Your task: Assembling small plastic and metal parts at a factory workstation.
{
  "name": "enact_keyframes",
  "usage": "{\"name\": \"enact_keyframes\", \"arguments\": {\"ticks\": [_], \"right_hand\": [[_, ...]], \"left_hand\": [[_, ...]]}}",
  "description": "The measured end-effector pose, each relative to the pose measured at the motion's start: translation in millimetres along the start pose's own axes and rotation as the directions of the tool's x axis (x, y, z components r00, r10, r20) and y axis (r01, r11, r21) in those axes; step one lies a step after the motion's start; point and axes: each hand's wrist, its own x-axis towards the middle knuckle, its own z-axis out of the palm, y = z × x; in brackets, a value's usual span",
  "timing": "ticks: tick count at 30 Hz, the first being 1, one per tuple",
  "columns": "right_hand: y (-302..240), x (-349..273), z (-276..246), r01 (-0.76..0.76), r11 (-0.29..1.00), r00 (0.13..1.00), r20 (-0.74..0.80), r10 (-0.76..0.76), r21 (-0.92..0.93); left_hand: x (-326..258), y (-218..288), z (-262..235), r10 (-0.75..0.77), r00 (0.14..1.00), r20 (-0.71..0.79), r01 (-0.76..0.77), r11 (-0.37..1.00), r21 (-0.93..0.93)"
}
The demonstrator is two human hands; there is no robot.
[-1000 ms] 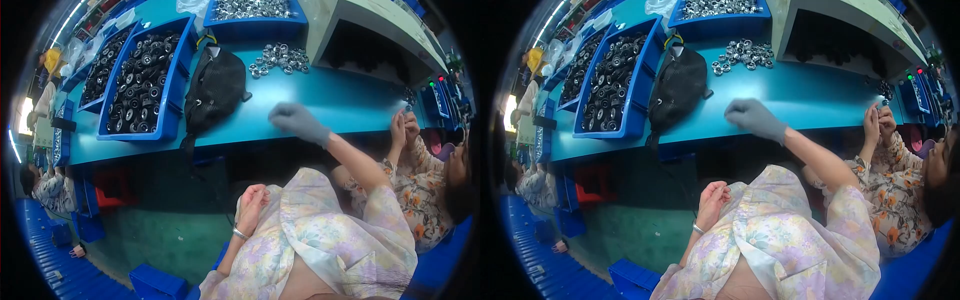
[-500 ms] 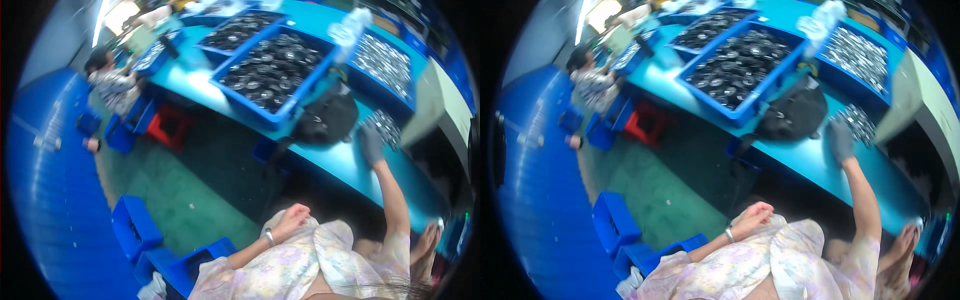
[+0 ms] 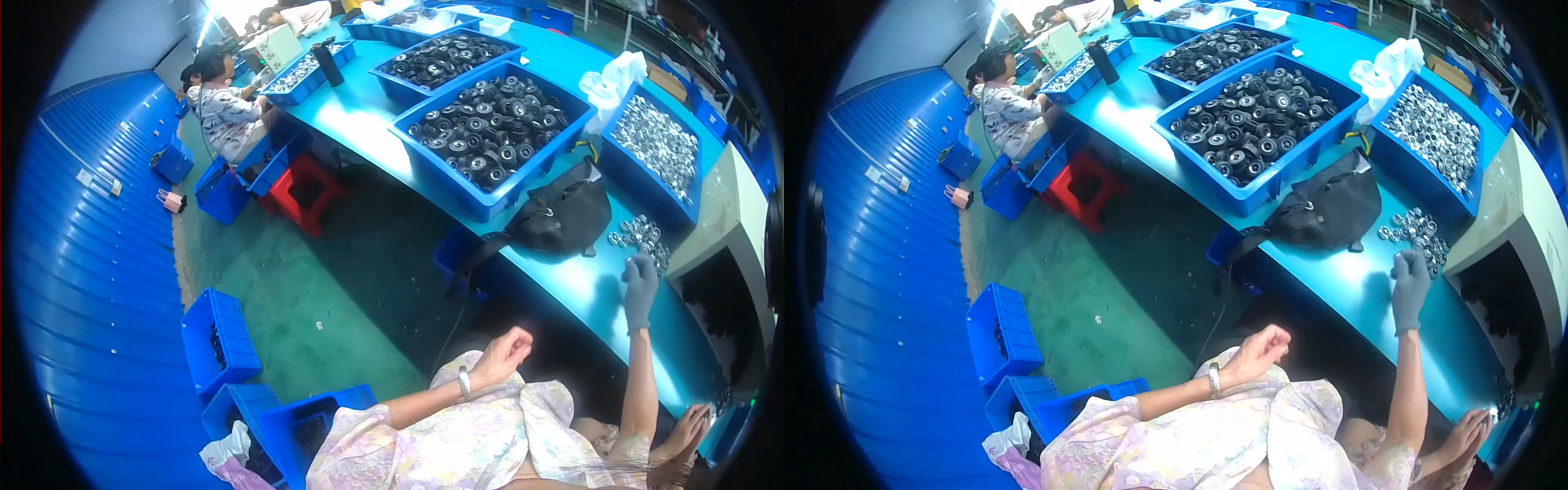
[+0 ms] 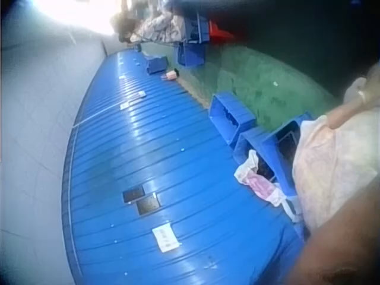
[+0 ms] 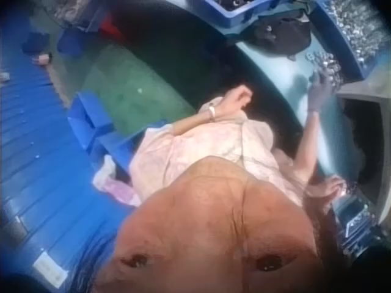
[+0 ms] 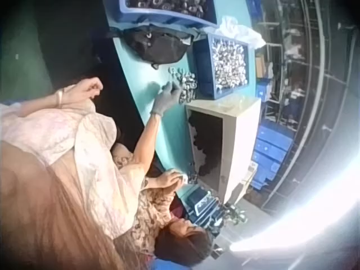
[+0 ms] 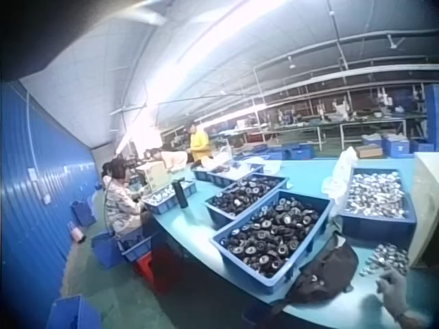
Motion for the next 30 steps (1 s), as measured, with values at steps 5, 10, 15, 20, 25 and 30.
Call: {"name": "enact_keyframes", "arguments": {"ticks": [5, 10, 15, 20, 25, 30], "right_hand": [[-41.2, -97.0, 12.7, -0.292, 0.91, 0.95, 0.202, 0.239, 0.295], [-34.0, -152.2, 18.7, -0.395, 0.843, 0.917, 0.221, 0.333, 0.366], [-31.6, -170.4, -9.1, -0.518, 0.779, 0.856, 0.222, 0.468, 0.354], [-5.9, -121.0, -63.9, -0.351, 0.921, 0.935, 0.008, 0.355, 0.167], [43.1, -36.5, -138.2, -0.141, 0.93, 0.897, -0.441, -0.025, -0.339], [96.5, 24.5, -176.1, -0.251, 0.785, 0.789, -0.589, -0.172, -0.566]], "left_hand": [[16.1, 57.3, 20.6, 0.46, 0.882, -0.103, -0.422, 0.869, 0.259], [20.0, 67.0, 45.3, 0.553, 0.82, 0.148, -0.561, 0.724, 0.401], [19.1, 53.8, 65.5, 0.516, 0.822, 0.24, -0.568, 0.731, 0.378], [19.7, 34.9, 62.3, 0.271, 0.943, 0.195, -0.287, 0.956, 0.056], [10.9, 33.8, 51.1, 0.219, 0.959, 0.18, -0.233, 0.97, 0.063], [6.0, 26.2, 44.0, 0.181, 0.974, 0.139, -0.192, 0.979, 0.072]]}}
